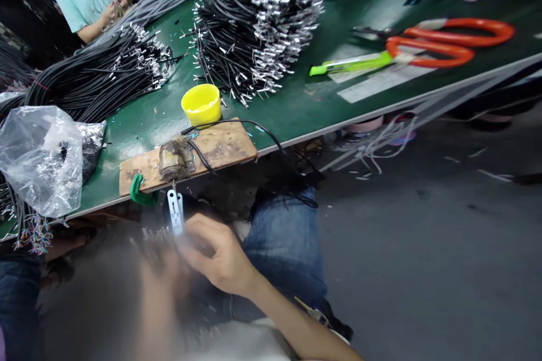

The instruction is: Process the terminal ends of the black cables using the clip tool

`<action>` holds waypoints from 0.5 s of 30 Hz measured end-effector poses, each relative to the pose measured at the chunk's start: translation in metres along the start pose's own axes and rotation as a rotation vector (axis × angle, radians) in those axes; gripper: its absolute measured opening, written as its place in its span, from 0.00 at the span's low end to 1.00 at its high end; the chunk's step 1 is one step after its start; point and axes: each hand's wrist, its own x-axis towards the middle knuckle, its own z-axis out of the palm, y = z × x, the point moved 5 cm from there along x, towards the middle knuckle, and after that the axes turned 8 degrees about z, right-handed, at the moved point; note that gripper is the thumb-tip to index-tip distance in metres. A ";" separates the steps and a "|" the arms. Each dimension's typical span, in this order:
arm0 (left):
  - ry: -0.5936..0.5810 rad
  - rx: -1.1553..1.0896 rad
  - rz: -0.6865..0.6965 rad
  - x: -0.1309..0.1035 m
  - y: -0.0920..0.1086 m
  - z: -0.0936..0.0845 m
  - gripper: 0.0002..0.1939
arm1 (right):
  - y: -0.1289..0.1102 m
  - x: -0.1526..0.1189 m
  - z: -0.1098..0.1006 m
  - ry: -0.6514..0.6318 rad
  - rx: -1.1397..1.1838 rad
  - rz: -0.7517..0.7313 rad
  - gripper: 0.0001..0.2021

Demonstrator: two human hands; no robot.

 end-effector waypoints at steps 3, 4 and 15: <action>0.050 0.072 0.074 -0.002 0.003 -0.001 0.24 | 0.006 -0.001 0.004 0.004 0.142 0.140 0.15; 0.074 0.101 0.115 -0.003 0.006 -0.002 0.22 | 0.009 -0.002 0.006 0.005 0.186 0.192 0.17; 0.086 0.184 0.271 -0.007 0.017 0.002 0.20 | -0.019 -0.019 0.003 0.295 -0.345 -0.475 0.08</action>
